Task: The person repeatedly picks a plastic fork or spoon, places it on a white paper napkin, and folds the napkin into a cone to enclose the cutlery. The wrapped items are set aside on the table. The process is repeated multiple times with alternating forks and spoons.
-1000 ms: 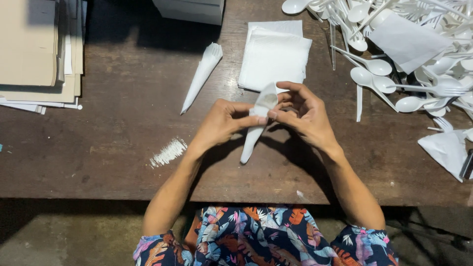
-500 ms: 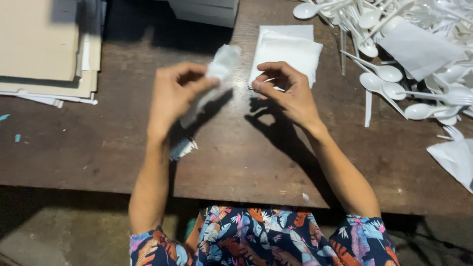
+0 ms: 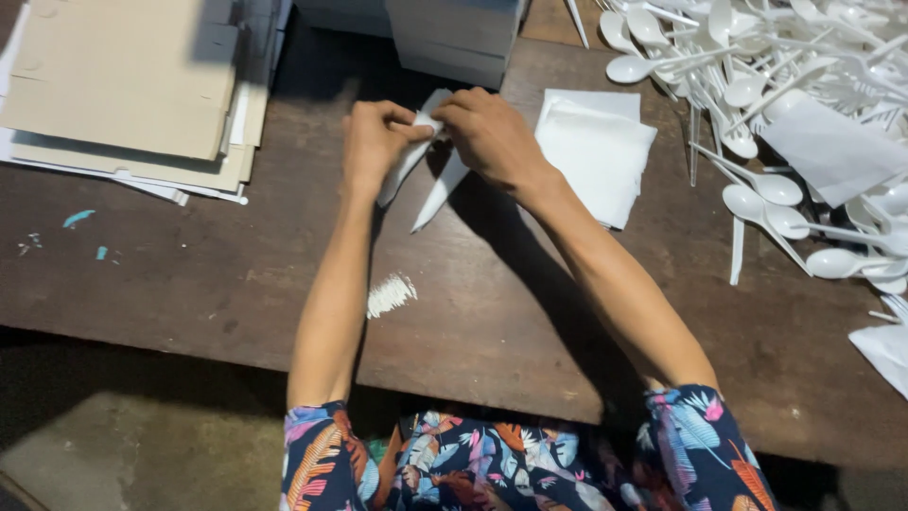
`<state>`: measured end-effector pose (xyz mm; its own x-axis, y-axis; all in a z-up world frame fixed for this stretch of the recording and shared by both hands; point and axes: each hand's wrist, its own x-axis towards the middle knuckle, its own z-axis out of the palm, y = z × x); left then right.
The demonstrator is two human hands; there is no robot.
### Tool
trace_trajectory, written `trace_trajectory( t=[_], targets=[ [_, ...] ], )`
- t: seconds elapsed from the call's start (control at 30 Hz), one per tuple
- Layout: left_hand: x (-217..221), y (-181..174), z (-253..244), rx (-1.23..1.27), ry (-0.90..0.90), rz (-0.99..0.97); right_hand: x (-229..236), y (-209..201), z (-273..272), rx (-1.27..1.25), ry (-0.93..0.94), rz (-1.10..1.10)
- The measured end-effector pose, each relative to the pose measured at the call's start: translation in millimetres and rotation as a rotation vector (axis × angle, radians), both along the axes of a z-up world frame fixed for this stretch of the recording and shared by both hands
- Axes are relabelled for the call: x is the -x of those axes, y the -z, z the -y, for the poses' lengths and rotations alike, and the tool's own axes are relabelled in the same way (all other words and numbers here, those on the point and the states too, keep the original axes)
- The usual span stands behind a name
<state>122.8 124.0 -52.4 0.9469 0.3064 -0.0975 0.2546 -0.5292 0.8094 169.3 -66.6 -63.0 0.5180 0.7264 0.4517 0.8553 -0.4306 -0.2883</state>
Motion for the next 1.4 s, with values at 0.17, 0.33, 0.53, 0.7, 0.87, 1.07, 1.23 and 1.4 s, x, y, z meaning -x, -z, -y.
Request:
trace_trajectory(
  t=[0.17, 0.33, 0.53, 0.7, 0.87, 1.07, 1.23, 1.4],
  targets=[
    [17.5, -20.4, 0.2, -0.163, 0.009, -0.025, -32.1, 12.0, -35.6, 0.352, -0.02, 0.013],
    [46.7, -8.8, -9.2, -0.318, 0.169, 0.01, -36.5, 18.8, -38.1, 0.456, 0.027, -0.024],
    [57.5, 35.3, -8.3, -0.794, 0.255, 0.396, -37.1, 25.1, -38.4, 0.575, -0.016, 0.324],
    [59.3, 33.3, -8.9, -1.203, 0.291, 0.488, -42.7, 26.4, -35.3, 0.556, -0.038, 0.233],
    [60.1, 24.2, -19.7, -1.291, 0.222, 0.743, -40.6, 17.6, -33.8, 0.523, -0.032, 0.167],
    [52.0, 41.5, -25.4, -1.245, 0.186, 0.878, -47.8, 45.1, -34.6, 0.442, -0.01, 0.351],
    [56.3, 41.8, -19.7, -1.15, 0.133, 0.832, -47.7, 56.2, -35.5, 0.22, -0.03, 0.674],
    [80.8, -33.4, -18.3, 0.182, 0.163, 0.134, -29.3, -0.8, -16.8, 0.216, -0.099, 0.882]
  ],
)
